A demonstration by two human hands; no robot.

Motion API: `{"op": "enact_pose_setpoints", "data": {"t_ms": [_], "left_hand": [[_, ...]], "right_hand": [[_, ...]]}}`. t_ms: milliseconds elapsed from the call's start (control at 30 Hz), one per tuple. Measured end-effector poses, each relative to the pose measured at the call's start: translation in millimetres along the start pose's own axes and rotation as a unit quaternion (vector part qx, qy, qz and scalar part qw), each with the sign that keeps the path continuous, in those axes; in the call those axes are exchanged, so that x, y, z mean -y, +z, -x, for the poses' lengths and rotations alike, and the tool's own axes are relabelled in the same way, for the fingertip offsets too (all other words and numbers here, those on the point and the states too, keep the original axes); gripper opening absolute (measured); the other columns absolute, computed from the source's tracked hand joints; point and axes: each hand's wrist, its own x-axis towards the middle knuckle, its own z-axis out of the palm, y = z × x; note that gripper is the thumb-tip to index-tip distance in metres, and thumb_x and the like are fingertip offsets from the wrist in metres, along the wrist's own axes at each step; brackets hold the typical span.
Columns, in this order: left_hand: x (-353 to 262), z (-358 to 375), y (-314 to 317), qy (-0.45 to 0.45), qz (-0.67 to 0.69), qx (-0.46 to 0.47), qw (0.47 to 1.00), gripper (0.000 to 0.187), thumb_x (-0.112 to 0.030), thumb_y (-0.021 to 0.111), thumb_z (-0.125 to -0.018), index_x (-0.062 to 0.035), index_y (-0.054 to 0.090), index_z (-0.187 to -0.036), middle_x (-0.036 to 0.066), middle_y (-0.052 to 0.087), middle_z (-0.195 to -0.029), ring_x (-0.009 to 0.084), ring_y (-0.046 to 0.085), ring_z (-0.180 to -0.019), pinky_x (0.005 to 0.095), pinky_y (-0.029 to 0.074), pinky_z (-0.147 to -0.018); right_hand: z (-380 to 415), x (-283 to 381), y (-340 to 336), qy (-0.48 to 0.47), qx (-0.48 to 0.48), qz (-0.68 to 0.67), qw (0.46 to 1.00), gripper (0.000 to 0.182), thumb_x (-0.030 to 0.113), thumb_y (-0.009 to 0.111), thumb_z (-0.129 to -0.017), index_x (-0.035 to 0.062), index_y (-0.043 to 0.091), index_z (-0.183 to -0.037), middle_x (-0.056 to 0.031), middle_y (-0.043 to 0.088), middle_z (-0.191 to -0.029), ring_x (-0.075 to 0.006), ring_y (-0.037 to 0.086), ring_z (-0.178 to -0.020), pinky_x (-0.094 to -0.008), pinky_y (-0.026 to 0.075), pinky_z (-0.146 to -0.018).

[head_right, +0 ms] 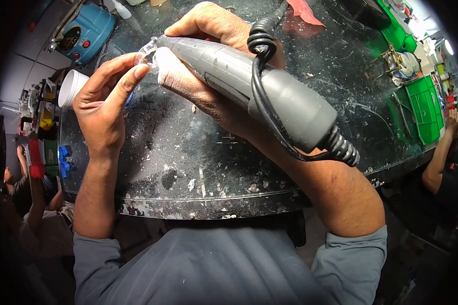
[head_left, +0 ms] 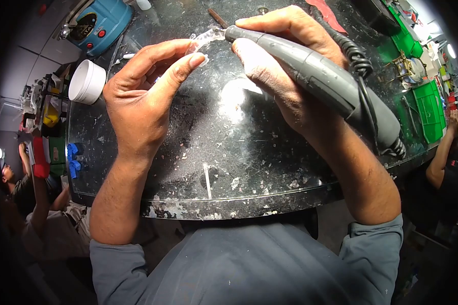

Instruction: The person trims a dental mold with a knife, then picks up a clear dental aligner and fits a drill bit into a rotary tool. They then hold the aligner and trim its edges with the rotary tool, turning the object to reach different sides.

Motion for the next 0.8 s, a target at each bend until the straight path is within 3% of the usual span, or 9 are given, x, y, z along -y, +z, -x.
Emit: {"op": "enact_pose_setpoints", "data": {"t_ms": [267, 333, 400, 533, 600, 733, 800], "left_hand": [[-0.2, -1.3, 1.3, -0.012, 0.015, -0.009, 1.000, 0.022, 0.002, 0.073, -0.087, 0.0008, 0.072, -0.109, 0.011, 0.073, -0.102, 0.0157, 0.071, -0.095, 0.0264, 0.057, -0.087], [0.9, -1.2, 0.7, -0.003, -0.004, -0.006, 1.000, 0.022, 0.002, 0.073, -0.086, 0.0005, 0.072, -0.109, 0.011, 0.073, -0.102, 0.0152, 0.070, -0.094, 0.0260, 0.057, -0.087], [2.3, -1.3, 0.1, 0.007, -0.023, -0.003, 1.000, 0.023, 0.002, 0.074, -0.086, 0.0002, 0.072, -0.108, 0.010, 0.073, -0.102, 0.0147, 0.070, -0.094, 0.0256, 0.056, -0.086], [2.4, -0.5, -1.9, 0.025, -0.043, 0.008, 0.999, 0.023, 0.003, 0.071, -0.087, 0.0011, 0.071, -0.110, 0.010, 0.072, -0.105, 0.0155, 0.069, -0.097, 0.0269, 0.055, -0.090], [2.1, 0.2, -2.4, 0.025, -0.059, 0.019, 0.998, 0.024, 0.003, 0.069, -0.090, 0.0024, 0.070, -0.113, 0.011, 0.071, -0.108, 0.0172, 0.068, -0.102, 0.0288, 0.054, -0.094], [2.3, 0.8, -3.0, 0.025, -0.081, 0.024, 0.996, 0.024, 0.004, 0.069, -0.089, 0.0021, 0.070, -0.113, 0.011, 0.070, -0.109, 0.0173, 0.067, -0.102, 0.0292, 0.054, -0.094], [1.7, 0.4, -2.9, 0.030, -0.093, 0.027, 0.995, 0.024, 0.004, 0.069, -0.089, 0.0020, 0.070, -0.112, 0.011, 0.070, -0.109, 0.0172, 0.067, -0.103, 0.0293, 0.054, -0.094]], "right_hand": [[0.6, 6.3, 1.8, 0.019, -0.003, -0.019, 1.000, 0.028, 0.023, 0.068, -0.095, -0.0017, 0.062, -0.107, -0.0085, 0.066, -0.096, -0.0085, 0.062, -0.080, -0.0243, 0.052, -0.068], [-2.7, -0.8, -5.0, -0.021, 0.006, 0.100, 0.995, 0.023, 0.015, 0.070, -0.094, 0.0000, 0.059, -0.106, -0.0041, 0.064, -0.087, -0.0048, 0.057, -0.071, -0.0211, 0.048, -0.063], [0.5, 10.1, -0.5, 0.052, -0.034, 0.128, 0.990, 0.018, 0.014, 0.069, -0.094, 0.0008, 0.059, -0.102, -0.0031, 0.063, -0.084, -0.0045, 0.057, -0.070, -0.0214, 0.048, -0.063], [2.9, 31.2, 12.8, 0.077, -0.050, 0.094, 0.991, 0.015, 0.012, 0.069, -0.093, 0.0012, 0.060, -0.098, -0.0026, 0.063, -0.083, -0.0045, 0.056, -0.070, -0.0221, 0.048, -0.063], [-0.7, 10.3, 0.3, 0.011, -0.004, 0.093, 0.996, 0.013, 0.011, 0.069, -0.093, 0.0013, 0.060, -0.097, -0.0025, 0.063, -0.082, -0.0046, 0.056, -0.070, -0.0221, 0.048, -0.063], [-3.2, 7.4, -4.7, 0.012, 0.006, 0.156, 0.988, 0.014, 0.010, 0.069, -0.093, 0.0008, 0.060, -0.097, -0.0028, 0.063, -0.082, -0.0049, 0.057, -0.070, -0.0222, 0.048, -0.064], [-5.0, 2.0, -4.8, -0.073, 0.017, 0.189, 0.979, 0.013, 0.010, 0.069, -0.093, 0.0005, 0.060, -0.097, -0.0031, 0.064, -0.082, -0.0047, 0.057, -0.070, -0.0217, 0.048, -0.062]]}}
